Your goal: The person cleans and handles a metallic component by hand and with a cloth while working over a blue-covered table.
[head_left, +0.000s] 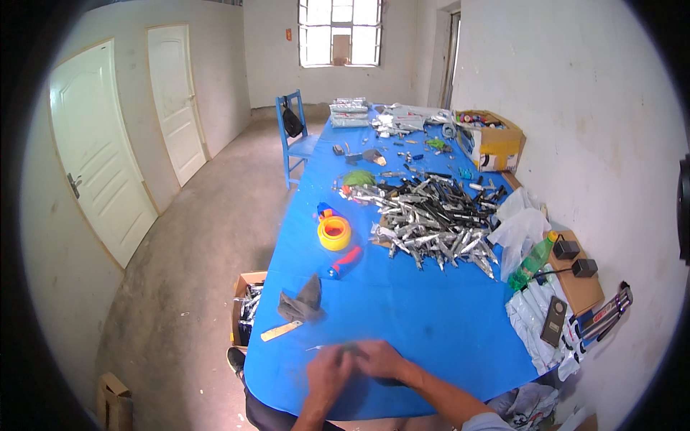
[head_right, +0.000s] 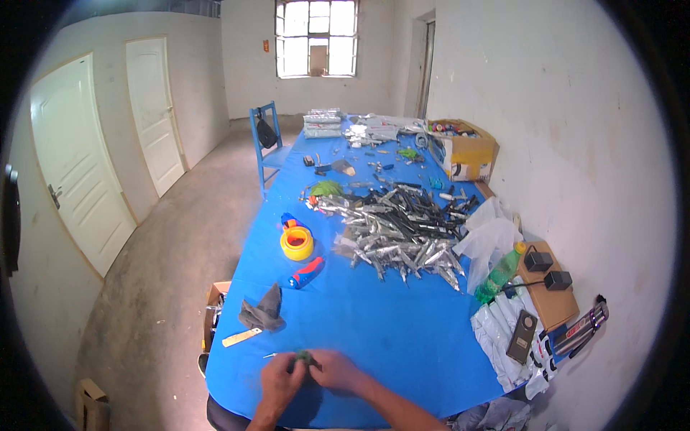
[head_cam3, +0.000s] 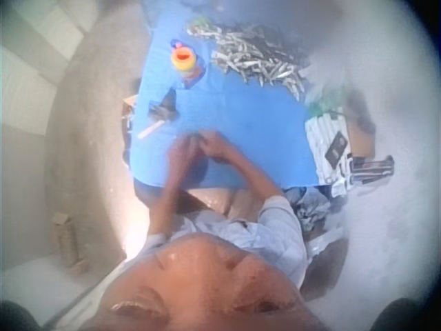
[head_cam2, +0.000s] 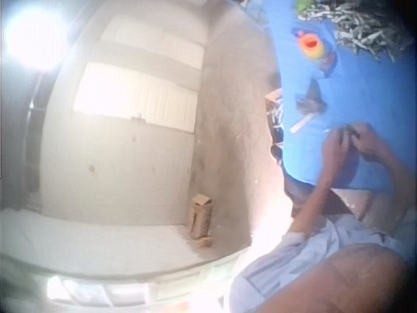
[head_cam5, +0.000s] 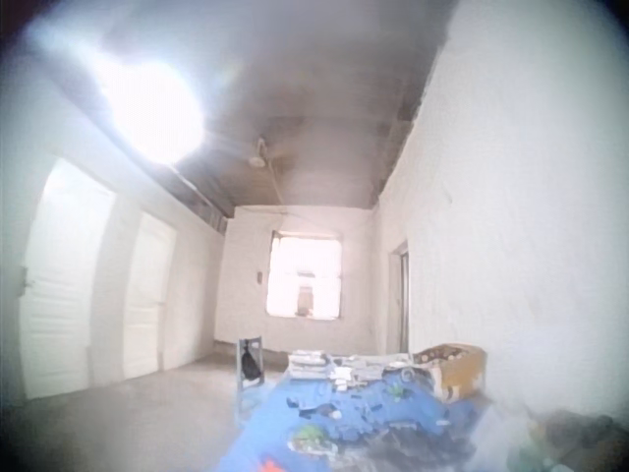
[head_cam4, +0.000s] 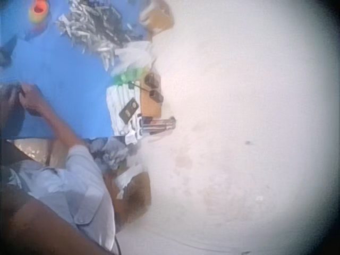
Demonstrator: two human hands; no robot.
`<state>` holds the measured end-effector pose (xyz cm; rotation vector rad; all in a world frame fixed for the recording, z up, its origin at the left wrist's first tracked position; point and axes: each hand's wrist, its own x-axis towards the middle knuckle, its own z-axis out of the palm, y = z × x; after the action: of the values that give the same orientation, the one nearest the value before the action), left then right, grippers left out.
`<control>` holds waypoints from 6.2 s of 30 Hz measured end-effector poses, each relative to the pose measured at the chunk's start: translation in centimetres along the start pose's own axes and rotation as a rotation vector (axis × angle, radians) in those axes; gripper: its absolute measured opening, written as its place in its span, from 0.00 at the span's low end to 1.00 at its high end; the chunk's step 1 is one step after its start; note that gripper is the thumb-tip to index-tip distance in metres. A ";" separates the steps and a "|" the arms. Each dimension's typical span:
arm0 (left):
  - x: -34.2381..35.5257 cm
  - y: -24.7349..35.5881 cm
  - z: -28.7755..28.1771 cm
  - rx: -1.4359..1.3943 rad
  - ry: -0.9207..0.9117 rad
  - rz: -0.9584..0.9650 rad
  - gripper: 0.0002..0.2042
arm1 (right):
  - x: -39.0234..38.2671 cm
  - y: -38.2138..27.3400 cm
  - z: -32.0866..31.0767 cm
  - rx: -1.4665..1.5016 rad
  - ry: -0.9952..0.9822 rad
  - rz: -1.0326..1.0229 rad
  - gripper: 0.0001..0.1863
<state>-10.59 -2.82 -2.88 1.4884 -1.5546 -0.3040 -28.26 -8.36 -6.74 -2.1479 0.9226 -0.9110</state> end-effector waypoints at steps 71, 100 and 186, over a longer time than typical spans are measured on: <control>-8.0 -1.3 -6.1 -0.131 -0.142 0.008 0.10 | -8.2 -10.9 7.0 -0.248 0.337 0.174 0.17; -6.8 -2.9 -5.5 -0.095 -0.096 -0.041 0.09 | -8.5 -10.6 6.8 -0.226 0.294 0.208 0.17; -7.7 1.1 -8.9 -0.028 -0.095 0.132 0.10 | -6.5 -11.3 9.3 0.855 0.282 0.588 0.23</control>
<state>-6.03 7.88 -0.69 1.3595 -1.7090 -0.3227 -20.43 5.59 -5.80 -0.9737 0.9759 -1.0478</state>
